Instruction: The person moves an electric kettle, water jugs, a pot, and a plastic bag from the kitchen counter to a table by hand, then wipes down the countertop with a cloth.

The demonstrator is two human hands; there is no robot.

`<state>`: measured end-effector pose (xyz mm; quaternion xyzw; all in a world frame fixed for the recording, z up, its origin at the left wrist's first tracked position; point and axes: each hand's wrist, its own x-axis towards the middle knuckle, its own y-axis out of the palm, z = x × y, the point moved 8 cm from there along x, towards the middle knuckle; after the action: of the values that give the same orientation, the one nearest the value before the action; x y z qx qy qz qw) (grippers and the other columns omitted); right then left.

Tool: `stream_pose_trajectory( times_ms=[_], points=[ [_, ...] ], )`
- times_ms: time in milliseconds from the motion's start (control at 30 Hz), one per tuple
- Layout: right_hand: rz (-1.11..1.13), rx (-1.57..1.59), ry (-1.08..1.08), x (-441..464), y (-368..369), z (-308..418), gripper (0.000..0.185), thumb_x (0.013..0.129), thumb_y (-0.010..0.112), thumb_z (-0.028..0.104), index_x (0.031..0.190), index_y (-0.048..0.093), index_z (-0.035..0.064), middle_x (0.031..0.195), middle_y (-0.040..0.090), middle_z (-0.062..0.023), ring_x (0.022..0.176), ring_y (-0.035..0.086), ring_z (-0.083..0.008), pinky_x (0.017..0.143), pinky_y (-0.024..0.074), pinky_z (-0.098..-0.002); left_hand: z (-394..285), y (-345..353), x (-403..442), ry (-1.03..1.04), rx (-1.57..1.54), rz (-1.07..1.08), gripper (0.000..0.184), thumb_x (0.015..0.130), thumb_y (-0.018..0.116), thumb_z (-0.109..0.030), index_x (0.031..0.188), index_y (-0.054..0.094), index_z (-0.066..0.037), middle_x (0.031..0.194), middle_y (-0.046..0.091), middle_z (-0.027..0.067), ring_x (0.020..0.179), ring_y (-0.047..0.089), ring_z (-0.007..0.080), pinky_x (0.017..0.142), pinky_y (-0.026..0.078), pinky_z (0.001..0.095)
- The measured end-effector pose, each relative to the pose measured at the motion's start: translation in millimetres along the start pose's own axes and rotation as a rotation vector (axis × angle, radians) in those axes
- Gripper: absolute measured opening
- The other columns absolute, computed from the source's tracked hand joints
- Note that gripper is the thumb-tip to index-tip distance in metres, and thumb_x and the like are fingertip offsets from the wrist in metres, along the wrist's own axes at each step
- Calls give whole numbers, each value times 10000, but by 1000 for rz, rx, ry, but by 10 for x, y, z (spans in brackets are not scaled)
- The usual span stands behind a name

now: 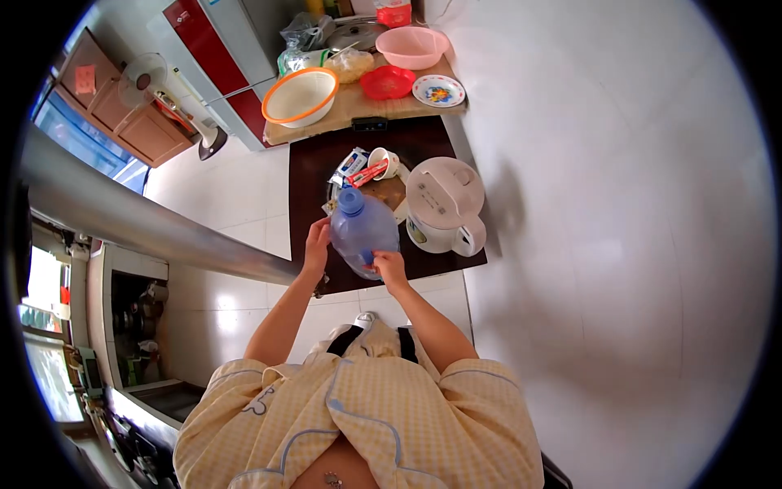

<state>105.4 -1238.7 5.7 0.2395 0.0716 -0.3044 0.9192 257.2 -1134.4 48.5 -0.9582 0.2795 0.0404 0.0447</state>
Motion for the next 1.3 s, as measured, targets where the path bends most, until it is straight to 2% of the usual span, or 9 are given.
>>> stream_pose_trajectory(
  times_ms=[133,200,367,433,567,733,867,1033,1300],
  points=[
    [-23,149,-24,130,-18,59,160,695,451,-8,690,571,-113,577,498,-66,571,564,-148,537,457,-236,-66,142,82,114,-101,83,290,903,445,-144,1167,444,-26,1063,502,30,918,451,103,817,368,230],
    [-68,58,-24,238,-76,113,138,654,415,-6,551,503,-28,536,441,-43,439,397,-106,588,498,-273,-88,221,143,153,-130,149,288,903,442,-139,1168,444,-25,1099,496,44,983,451,116,860,359,242],
    [-140,103,-49,299,-119,79,136,687,423,-13,604,527,-41,548,443,-46,438,386,-101,608,505,-274,-44,196,159,201,-37,105,290,890,461,-108,1168,424,-32,1097,496,50,1004,466,123,870,361,248],
    [-81,31,-97,271,-162,-38,180,741,437,-24,817,577,-107,561,459,-36,552,540,-129,632,519,-279,162,47,174,145,53,-20,248,861,483,-71,1106,448,-46,1050,511,53,886,520,117,735,425,232],
    [-140,71,-114,82,-231,-138,229,756,443,-17,944,562,-70,607,459,-33,604,548,-131,682,512,-278,394,-27,85,78,101,-51,179,842,497,-61,1019,475,-55,970,535,47,763,542,110,610,439,228],
    [-313,67,-142,-221,-293,-136,317,802,411,34,1104,508,40,899,570,-92,730,562,-143,749,496,-286,644,287,-153,-204,104,268,90,850,475,-103,905,523,-50,836,561,26,711,549,112,598,446,239],
    [-484,71,-148,-658,-474,-320,299,830,408,68,1109,513,47,954,585,-109,723,565,-139,737,493,-273,928,582,-413,-232,150,493,153,826,491,-120,934,564,-41,794,586,36,679,562,118,588,457,252],
    [-860,79,-201,-1503,-848,-663,275,830,429,88,1081,536,56,1022,564,-73,751,569,-140,711,484,-270,1008,1116,-849,-114,259,904,226,838,466,-105,1035,554,-40,903,587,25,718,551,99,599,448,233],
    [-1411,200,-352,-3302,-979,-908,292,804,418,56,1070,536,38,1067,554,-50,789,567,-140,694,467,-268,726,1921,-2282,-114,269,1481,194,854,445,-103,971,594,-59,880,600,30,742,554,107,670,444,245]
  ],
)
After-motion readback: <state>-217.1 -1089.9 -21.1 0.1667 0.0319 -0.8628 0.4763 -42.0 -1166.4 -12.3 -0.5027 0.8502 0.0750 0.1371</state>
